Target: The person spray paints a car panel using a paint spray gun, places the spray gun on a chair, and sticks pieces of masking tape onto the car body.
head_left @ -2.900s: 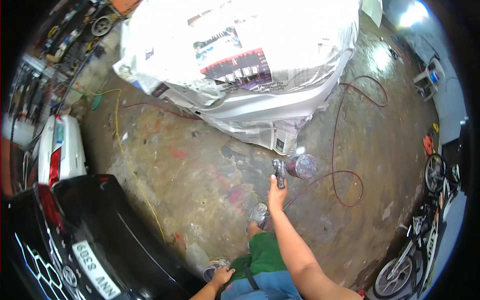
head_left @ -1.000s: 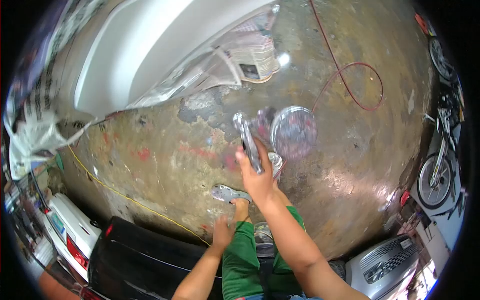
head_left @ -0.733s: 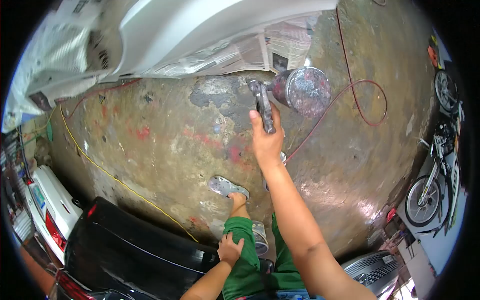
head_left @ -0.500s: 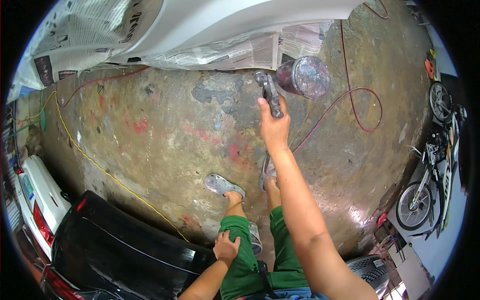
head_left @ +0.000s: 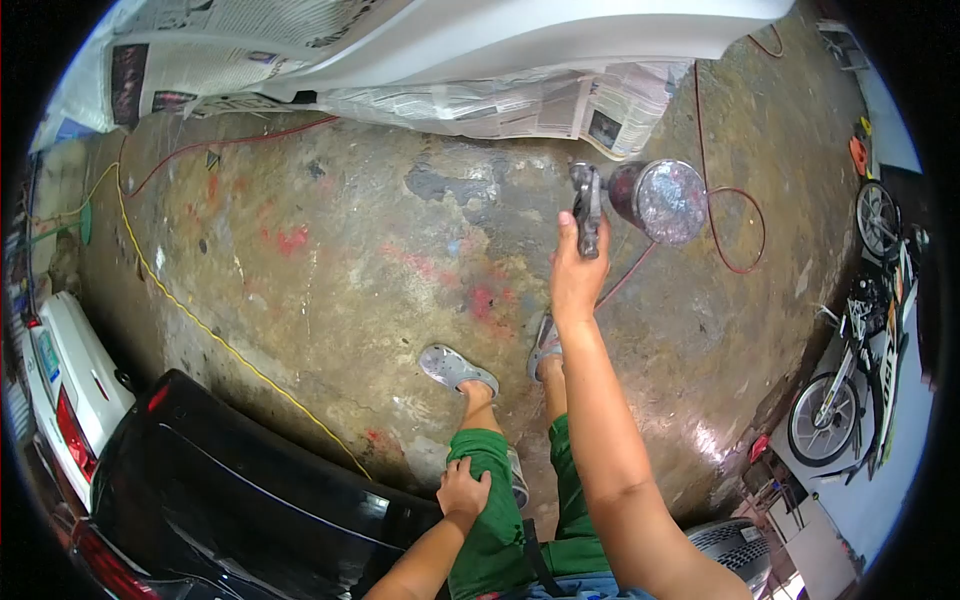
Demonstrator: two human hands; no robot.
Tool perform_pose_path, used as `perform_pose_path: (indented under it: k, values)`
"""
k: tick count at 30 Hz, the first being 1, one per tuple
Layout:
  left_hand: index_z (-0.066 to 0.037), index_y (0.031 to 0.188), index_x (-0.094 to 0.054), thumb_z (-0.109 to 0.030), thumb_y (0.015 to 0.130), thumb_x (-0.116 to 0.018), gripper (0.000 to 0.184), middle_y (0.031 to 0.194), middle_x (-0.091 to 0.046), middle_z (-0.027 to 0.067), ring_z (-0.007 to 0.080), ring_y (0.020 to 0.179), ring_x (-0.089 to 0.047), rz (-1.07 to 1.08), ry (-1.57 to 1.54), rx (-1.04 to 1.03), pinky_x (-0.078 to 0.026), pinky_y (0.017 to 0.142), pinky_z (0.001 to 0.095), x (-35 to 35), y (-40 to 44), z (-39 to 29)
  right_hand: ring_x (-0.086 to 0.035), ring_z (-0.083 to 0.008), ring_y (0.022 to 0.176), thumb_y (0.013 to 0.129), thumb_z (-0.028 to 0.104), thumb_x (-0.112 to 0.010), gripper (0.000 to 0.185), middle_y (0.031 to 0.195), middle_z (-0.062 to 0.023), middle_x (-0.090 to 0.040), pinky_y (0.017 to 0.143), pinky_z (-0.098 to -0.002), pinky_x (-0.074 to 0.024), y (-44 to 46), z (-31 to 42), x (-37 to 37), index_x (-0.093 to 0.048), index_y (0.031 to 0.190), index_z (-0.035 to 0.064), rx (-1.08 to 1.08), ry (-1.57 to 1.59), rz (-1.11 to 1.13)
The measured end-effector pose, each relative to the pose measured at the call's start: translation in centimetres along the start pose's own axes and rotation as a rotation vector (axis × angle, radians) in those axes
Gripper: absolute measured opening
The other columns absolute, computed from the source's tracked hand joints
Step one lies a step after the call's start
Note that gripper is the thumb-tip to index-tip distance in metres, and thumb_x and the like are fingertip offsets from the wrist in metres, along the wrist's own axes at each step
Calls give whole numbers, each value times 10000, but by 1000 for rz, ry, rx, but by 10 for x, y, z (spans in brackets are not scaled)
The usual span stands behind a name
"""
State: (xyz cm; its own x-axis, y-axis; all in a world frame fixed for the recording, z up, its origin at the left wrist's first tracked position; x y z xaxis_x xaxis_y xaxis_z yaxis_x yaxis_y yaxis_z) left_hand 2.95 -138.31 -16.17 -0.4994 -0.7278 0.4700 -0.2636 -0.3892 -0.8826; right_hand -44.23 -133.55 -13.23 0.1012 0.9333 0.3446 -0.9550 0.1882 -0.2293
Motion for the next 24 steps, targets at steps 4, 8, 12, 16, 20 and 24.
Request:
perform_pose_path:
  k: [4, 8, 12, 16, 20, 24]
  values:
    - [-175, 1370, -558, -482, 870, -639, 593, 1373, -538, 66, 332, 1274, -522, -5, -37, 2, -506, 982, 493, 3, 0, 4, -634, -337, 1144, 953, 316, -705, 546, 1261, -215, -653, 973, -394, -474, -30, 19, -25, -546, 1373, 6, 157, -20, 86]
    - [-171, 1361, -568, -474, 870, -640, 582, 1365, -545, 73, 330, 1271, -524, -21, -74, -10, -506, 983, 488, 6, 1, 9, -643, -259, 1072, 943, 269, -721, 508, 1187, -156, -674, 954, -367, -485, -50, 31, -51, -561, 1349, 9, 321, -70, 158]
    - [-163, 1350, -580, -471, 872, -638, 572, 1362, -548, 76, 325, 1271, -526, -47, -114, -28, -506, 987, 479, 7, 1, 16, -629, -245, 1119, 935, 244, -726, 518, 1253, -152, -645, 1001, -358, -458, -66, 44, -72, -550, 1354, -6, 377, -158, 192]
    - [-160, 1350, -582, -467, 874, -635, 569, 1364, -549, 79, 325, 1267, -528, -24, -122, -21, -504, 991, 474, 8, 2, 21, -639, -259, 1103, 932, 260, -731, 519, 1231, -158, -657, 988, -363, -466, -73, 38, -94, -560, 1345, -2, 318, -157, 256]
    - [-158, 1352, -582, -464, 874, -637, 570, 1369, -548, 82, 329, 1263, -530, -13, -131, -21, -502, 995, 473, 11, 2, 22, -677, -252, 1010, 928, 262, -740, 514, 1109, -142, -704, 925, -362, -502, -83, 49, -107, -571, 1336, -1, 437, -186, 231]
    - [-154, 1346, -587, -454, 872, -642, 564, 1369, -548, 83, 331, 1254, -537, -31, -129, -44, -503, 992, 469, 10, 3, 26, -687, -241, 976, 923, 248, -749, 499, 1065, -143, -714, 898, -358, -515, -85, 53, -118, -585, 1320, -5, 402, -116, 283]
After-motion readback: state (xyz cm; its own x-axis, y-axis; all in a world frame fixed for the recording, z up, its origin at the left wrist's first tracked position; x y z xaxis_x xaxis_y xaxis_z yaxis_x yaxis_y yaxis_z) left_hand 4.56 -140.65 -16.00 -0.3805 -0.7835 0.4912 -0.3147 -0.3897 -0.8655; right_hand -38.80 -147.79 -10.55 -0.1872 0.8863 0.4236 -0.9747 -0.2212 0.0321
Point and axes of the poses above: each hand's wrist, its own y-axis towards the middle knuckle, its own x-axis out of the back of the hand, z = x × y, the point moved 8 cm from there along y, towards the middle knuckle
